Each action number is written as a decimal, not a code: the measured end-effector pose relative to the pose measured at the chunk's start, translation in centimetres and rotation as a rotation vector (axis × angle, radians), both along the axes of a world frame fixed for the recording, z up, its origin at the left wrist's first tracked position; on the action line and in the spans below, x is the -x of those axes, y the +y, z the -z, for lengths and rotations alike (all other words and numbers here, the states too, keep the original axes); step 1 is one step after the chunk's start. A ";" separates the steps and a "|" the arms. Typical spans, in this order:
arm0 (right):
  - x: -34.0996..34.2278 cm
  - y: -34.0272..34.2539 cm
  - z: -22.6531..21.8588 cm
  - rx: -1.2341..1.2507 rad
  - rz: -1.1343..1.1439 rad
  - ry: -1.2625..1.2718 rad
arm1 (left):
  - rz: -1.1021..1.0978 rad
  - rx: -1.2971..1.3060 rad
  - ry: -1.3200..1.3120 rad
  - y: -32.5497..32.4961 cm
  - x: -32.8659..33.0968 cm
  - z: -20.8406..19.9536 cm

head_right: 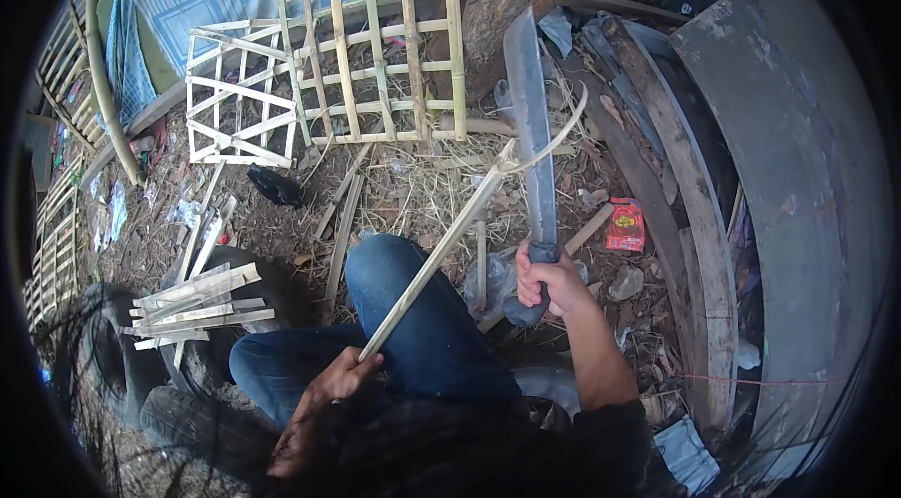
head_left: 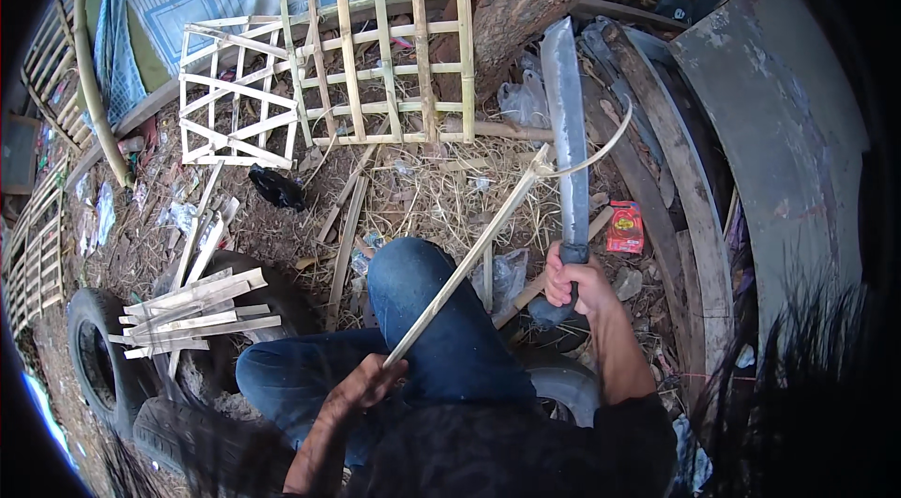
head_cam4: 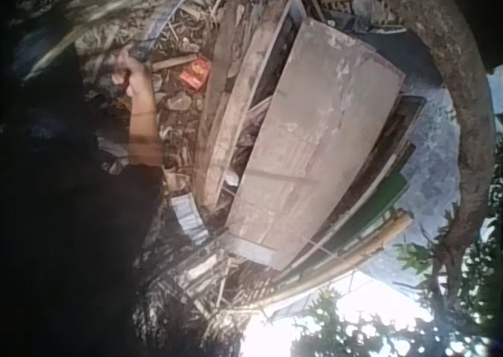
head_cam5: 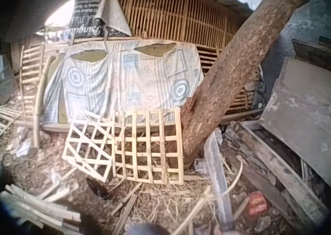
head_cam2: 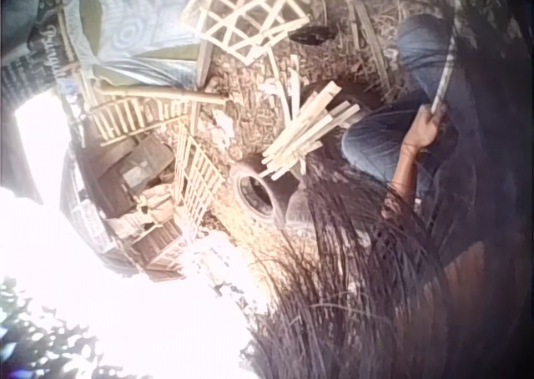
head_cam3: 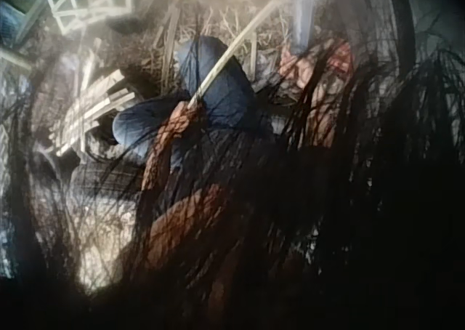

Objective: The person strips thin layers of bamboo using a machete while sitting outdoors.

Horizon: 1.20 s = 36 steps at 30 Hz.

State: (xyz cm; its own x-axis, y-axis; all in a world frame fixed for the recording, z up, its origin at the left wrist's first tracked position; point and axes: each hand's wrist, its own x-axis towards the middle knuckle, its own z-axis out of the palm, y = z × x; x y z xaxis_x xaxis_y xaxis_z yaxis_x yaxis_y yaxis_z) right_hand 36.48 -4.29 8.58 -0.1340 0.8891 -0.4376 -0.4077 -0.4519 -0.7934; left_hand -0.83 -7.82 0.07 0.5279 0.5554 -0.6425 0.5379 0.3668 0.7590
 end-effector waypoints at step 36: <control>-1.4 -1.8 1.9 0.265 0.079 -0.018 | 0.037 -0.114 0.098 2.5 -1.9 -4.2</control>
